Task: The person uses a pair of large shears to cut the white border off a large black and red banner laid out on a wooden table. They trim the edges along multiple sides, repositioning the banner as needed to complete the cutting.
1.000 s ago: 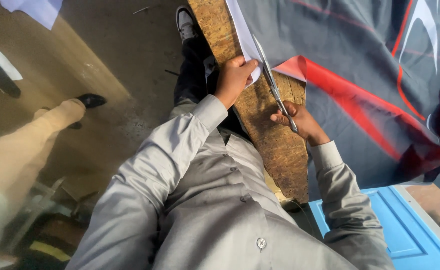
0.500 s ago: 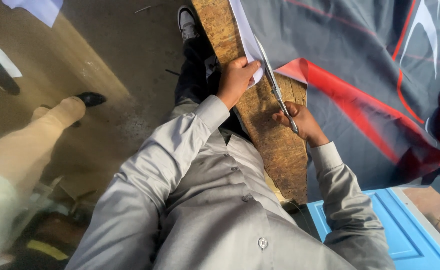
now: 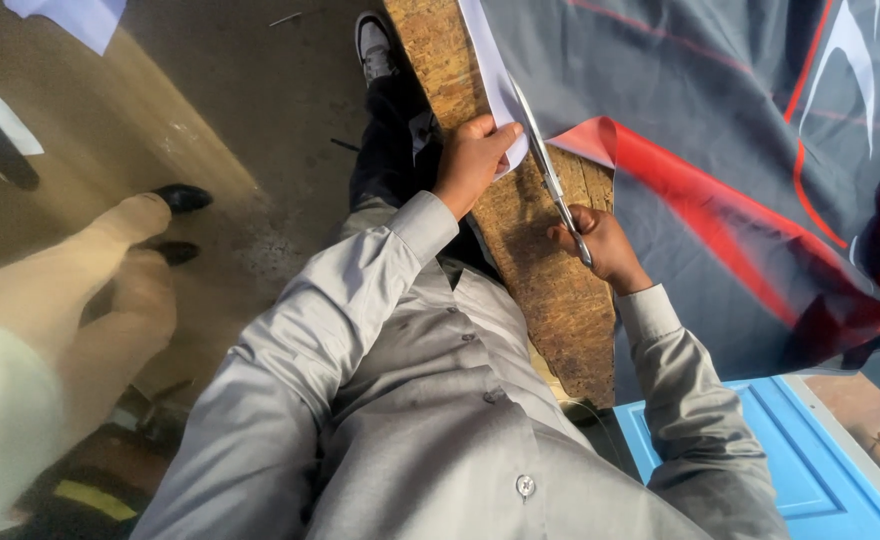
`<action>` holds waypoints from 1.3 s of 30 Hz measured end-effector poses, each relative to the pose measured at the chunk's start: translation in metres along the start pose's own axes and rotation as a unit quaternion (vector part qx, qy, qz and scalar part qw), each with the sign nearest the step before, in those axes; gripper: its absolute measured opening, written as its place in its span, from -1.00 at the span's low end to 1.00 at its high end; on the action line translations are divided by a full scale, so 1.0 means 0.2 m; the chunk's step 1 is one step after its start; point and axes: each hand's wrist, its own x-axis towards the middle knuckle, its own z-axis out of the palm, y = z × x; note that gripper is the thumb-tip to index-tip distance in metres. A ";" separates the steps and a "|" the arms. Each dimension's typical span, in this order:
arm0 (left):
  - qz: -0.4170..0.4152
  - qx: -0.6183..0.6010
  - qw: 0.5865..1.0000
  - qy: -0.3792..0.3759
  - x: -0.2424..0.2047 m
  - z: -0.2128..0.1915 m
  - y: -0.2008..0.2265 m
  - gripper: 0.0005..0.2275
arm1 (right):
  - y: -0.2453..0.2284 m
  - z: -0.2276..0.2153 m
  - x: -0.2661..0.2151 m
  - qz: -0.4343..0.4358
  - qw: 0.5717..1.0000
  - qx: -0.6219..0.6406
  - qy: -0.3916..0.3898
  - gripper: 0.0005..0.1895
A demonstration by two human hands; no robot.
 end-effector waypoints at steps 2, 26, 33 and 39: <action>-0.002 -0.009 1.000 -0.001 -0.01 0.00 0.02 -0.82 | 0.01 0.01 0.00 -0.002 1.000 -0.007 0.007 -0.80; 0.013 -0.040 0.998 -0.037 -0.01 -0.06 0.01 -0.79 | -0.31 0.11 0.14 -0.024 0.999 -0.041 -0.007 -0.77; 0.014 -0.047 0.998 -0.043 0.02 -0.07 -0.03 -0.80 | -0.22 0.10 0.15 -0.012 0.999 -0.049 0.017 -0.77; 0.014 -0.012 0.998 -0.053 0.04 -0.08 -0.05 -0.79 | -0.23 0.11 0.18 -0.004 0.997 -0.077 0.029 -0.77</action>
